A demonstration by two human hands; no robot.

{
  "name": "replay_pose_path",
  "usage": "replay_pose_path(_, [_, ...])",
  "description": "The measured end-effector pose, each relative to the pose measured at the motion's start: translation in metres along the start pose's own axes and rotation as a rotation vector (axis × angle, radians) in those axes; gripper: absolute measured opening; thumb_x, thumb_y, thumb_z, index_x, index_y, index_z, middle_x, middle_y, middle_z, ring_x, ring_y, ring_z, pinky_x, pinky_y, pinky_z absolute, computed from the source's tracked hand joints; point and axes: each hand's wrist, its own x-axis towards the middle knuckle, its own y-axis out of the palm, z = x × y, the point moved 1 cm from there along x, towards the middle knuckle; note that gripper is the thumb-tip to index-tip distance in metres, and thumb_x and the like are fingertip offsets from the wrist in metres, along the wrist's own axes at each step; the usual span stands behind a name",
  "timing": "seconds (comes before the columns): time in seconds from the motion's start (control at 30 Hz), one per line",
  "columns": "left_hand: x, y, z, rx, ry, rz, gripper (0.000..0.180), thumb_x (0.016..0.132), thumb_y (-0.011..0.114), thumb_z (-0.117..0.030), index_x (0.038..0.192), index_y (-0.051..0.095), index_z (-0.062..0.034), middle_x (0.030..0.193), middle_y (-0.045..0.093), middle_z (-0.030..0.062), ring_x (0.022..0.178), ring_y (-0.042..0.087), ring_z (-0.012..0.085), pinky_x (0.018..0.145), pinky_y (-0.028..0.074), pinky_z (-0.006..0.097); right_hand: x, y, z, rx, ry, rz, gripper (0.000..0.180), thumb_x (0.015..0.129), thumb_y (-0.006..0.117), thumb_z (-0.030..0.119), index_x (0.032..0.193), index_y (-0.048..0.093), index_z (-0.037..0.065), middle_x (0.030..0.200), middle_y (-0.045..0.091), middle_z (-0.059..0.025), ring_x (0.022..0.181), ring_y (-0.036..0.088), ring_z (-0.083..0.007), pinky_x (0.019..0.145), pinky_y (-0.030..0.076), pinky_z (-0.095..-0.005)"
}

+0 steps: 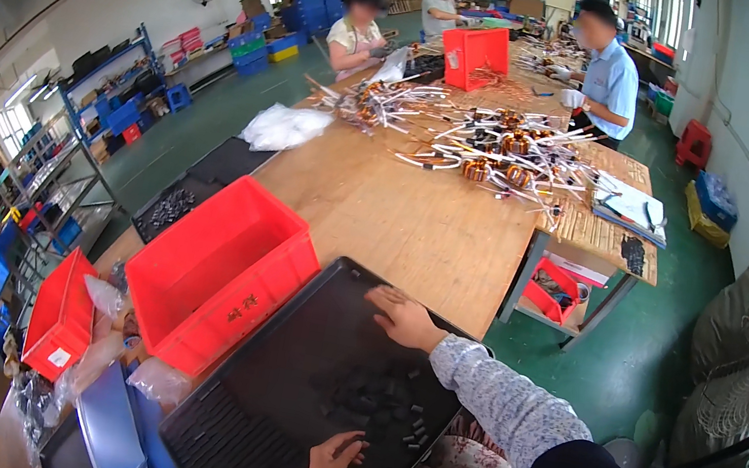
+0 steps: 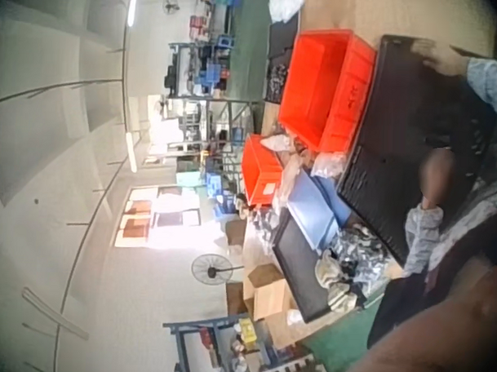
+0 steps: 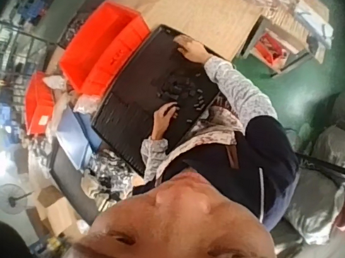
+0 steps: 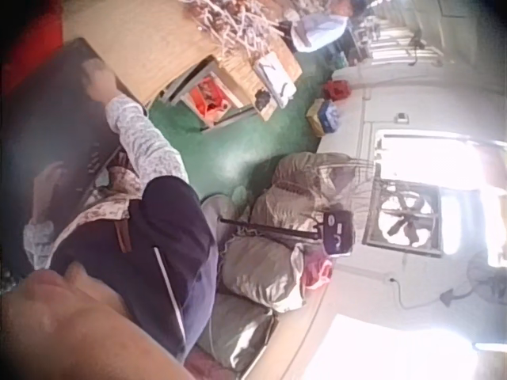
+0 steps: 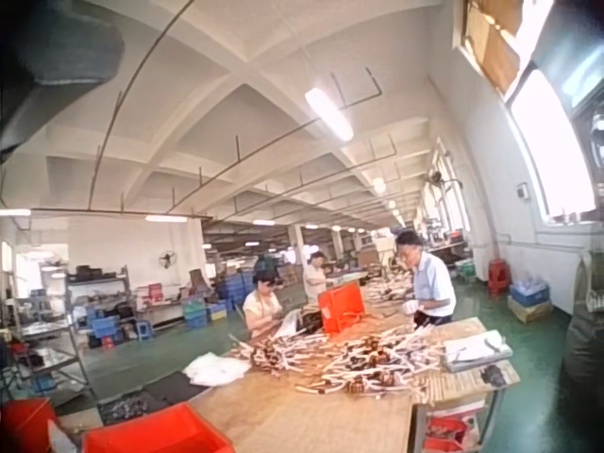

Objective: The person sorts small black rectangular components on a black tray, picking them up one by one and arranging them into neat rows. The person also handles a small plastic bag containing similar parts, placing it on the tray.

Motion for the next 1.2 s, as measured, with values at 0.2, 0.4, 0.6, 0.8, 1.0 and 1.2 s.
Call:
replay_pose_path(0.2, [-0.001,0.003,-0.002,0.0,-0.005,-0.001,0.025,0.094,0.061,-0.005,0.116,0.065,0.0047,0.098,0.071,0.0121,0.078,0.065,0.0117,0.07,0.054,0.024,-0.007,0.019,-0.024,-0.362,-0.075,-0.097,0.036,0.092,0.057,0.017,0.126,0.059,0.005,0.137,0.054,-0.0091,0.134,0.043,-0.0294,0.112,0.035,-0.0404])
replay_pose_path(0.4, [-0.002,0.002,-0.001,-0.003,-0.059,-0.02,0.024,0.094,0.061,-0.005,0.115,0.066,0.0055,0.097,0.071,0.0118,0.078,0.065,0.0113,0.07,0.054,0.024,-0.012,0.021,-0.015,-0.303,-0.045,-0.191,0.032,0.088,0.057,0.013,0.117,0.063,0.003,0.13,0.058,-0.0102,0.13,0.048,-0.0281,0.109,0.039,-0.0401])
replay_pose_path(0.6, [-0.003,0.004,-0.004,0.004,-0.025,-0.017,0.022,0.094,0.061,-0.006,0.112,0.067,0.0053,0.098,0.071,0.011,0.081,0.065,0.0115,0.073,0.054,0.025,-0.015,0.014,-0.012,-0.218,-0.054,-0.186,0.035,0.077,0.059,0.004,0.111,0.062,0.002,0.119,0.061,-0.01,0.115,0.056,-0.0278,0.095,0.047,-0.04])
replay_pose_path(0.8, [-0.022,-0.008,-0.077,-0.025,0.149,-0.226,0.028,0.099,0.057,-0.014,0.121,0.062,0.0019,0.097,0.069,0.0088,0.084,0.065,0.0168,0.077,0.052,0.029,-0.016,0.012,-0.01,-0.188,-0.074,-0.235,0.03,0.076,0.059,0.002,0.106,0.06,0.003,0.109,0.06,-0.0084,0.103,0.058,-0.0279,0.083,0.051,-0.0371])
replay_pose_path(1.0, [0.012,-0.123,-0.056,0.715,0.503,-0.725,0.018,0.086,0.065,-0.003,0.103,0.071,-0.0035,0.095,0.067,0.013,0.093,0.061,0.0243,0.086,0.049,0.036,-0.015,0.014,-0.015,-0.185,-0.055,-0.217,0.027,0.076,0.059,0.002,0.103,0.06,0.003,0.104,0.059,-0.0085,0.097,0.057,-0.0282,0.08,0.051,-0.0384])
replay_pose_path(1.2, [0.015,-0.15,-0.018,1.053,0.384,-0.632,0.024,0.078,0.067,-0.009,0.101,0.073,-0.0096,0.101,0.068,0.0075,0.115,0.048,0.0323,0.104,0.033,0.046,-0.015,0.02,-0.017,-0.164,-0.068,-0.233,0.024,0.077,0.06,0.004,0.101,0.06,0.002,0.101,0.058,-0.0084,0.095,0.057,-0.028,0.079,0.051,-0.0381])
